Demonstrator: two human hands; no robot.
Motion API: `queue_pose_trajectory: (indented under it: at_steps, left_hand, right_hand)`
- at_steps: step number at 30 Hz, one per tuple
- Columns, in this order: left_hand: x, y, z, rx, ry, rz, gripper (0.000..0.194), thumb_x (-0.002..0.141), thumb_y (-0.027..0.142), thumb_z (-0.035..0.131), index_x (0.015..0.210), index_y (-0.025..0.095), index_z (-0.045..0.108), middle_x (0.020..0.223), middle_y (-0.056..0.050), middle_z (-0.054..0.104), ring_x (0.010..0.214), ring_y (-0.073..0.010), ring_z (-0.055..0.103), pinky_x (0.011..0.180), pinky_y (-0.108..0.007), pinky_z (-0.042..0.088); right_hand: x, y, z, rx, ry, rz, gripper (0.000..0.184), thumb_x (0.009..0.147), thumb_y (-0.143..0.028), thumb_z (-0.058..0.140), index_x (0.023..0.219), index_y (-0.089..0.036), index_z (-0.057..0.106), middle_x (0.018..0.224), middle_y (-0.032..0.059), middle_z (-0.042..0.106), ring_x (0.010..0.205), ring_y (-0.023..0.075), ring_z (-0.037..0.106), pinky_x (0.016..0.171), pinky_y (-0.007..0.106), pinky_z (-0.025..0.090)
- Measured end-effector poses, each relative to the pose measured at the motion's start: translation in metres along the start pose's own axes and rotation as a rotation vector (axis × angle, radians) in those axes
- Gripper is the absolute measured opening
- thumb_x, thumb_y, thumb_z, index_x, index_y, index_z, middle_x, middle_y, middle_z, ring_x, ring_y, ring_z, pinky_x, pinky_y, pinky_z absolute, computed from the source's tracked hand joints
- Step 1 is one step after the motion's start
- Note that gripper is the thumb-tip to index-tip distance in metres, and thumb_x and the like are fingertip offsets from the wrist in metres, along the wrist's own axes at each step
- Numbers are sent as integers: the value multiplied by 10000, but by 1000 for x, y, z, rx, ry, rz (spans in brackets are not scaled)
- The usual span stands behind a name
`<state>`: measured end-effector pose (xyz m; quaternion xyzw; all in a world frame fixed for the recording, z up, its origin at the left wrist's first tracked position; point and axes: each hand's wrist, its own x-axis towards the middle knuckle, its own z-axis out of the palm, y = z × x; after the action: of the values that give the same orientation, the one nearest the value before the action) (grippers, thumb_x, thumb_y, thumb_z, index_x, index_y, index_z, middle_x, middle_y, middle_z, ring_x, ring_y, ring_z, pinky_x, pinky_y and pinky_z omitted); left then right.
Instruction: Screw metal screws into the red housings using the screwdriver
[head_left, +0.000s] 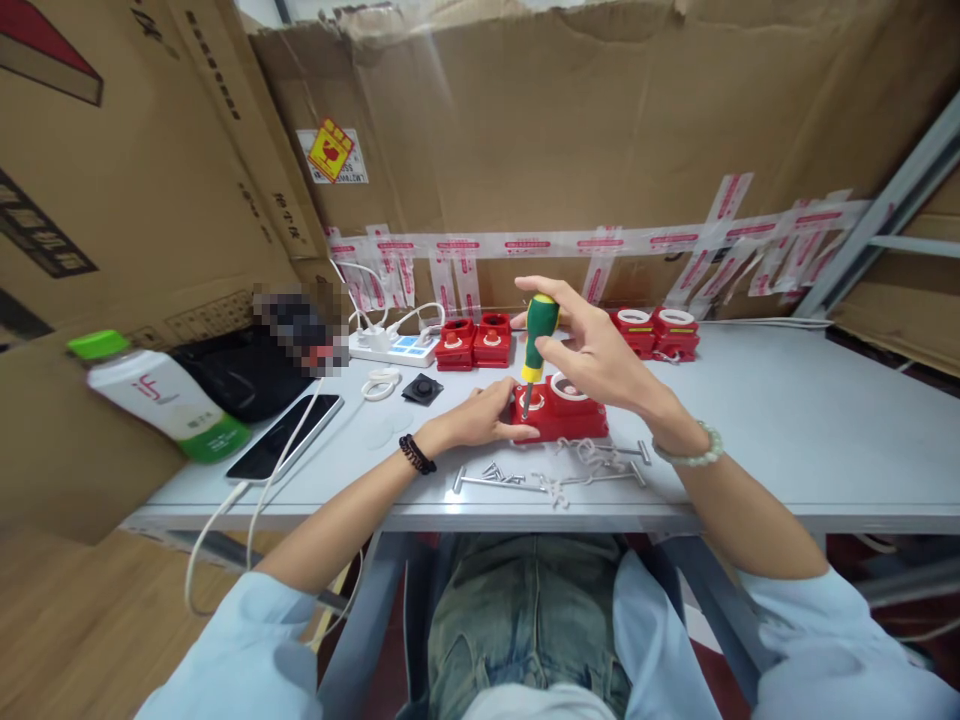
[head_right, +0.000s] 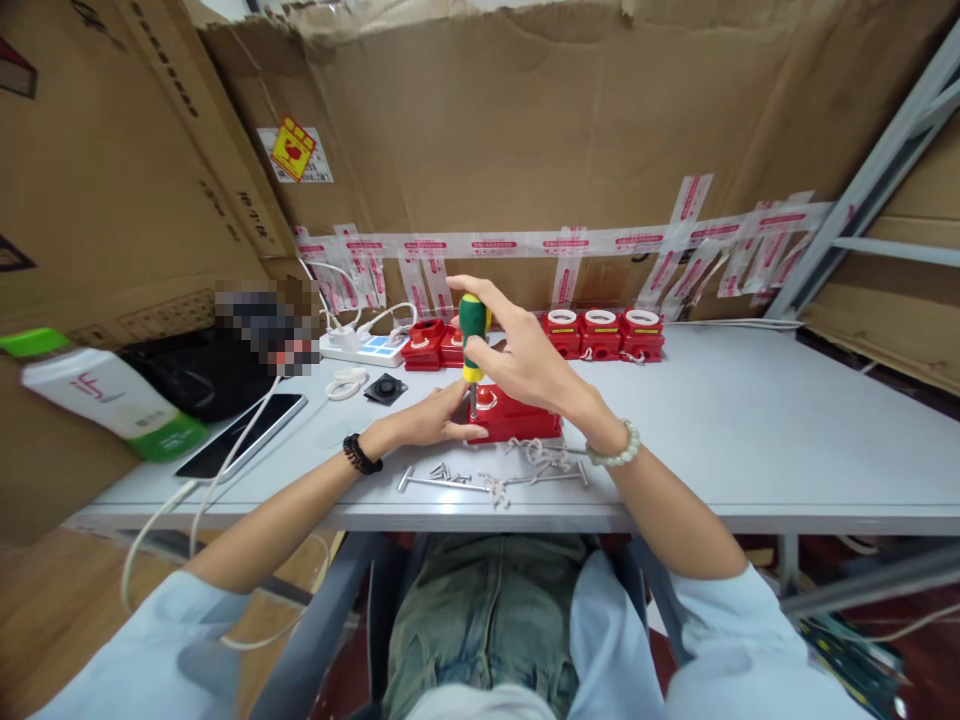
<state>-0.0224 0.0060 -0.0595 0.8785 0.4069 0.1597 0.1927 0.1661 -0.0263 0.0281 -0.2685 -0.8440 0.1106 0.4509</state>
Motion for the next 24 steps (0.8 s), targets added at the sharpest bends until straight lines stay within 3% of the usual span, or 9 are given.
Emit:
queue_pose_trajectory:
  at_steps: [6,12,18,22,24]
  left_hand:
    - [0,1,0,36,6,-34,521,782,667,606,855,210,367,837,-24,509,764,-210,496,710,-370,383]
    - [0,1,-1,4,2,15,515,797,659,595,932,200,406,912,-41,545,776,-206,499,708,-370,391]
    - [0,-1,0,14,32,7,512,781,659,610,901,199,422,866,-39,541,748,-199,485,689,-372,391]
    - [0,-1,1,2,6,4,516,787,669,597,882,208,384,862,-31,525,757,-204,487,692,-365,378]
    - [0,-1,0,5,-5,-2,518,788,671,595,887,210,379,869,-30,521,763,-205,486,699,-362,372]
  right_hand:
    - [-1,-2,3,-265,177,50,394,822,-340,642,1187,-215,562,846,6,642,701,162,592,680,321,481]
    - [-1,-4,-4,35,-9,36,476,853,-252,538,1324,-230,471,1036,38,657,792,155,629,666,295,504]
    - [-2,-5,0,-241,148,70,444,832,-375,634,1233,-213,535,853,13,646,687,163,584,662,315,468]
    - [-2,-5,-3,-65,2,35,498,864,-311,563,1336,-223,435,1015,46,654,791,170,618,686,312,493]
    - [-3,-6,-4,-55,-6,43,456,864,-303,566,1303,-223,473,1016,40,652,763,158,618,669,298,489]
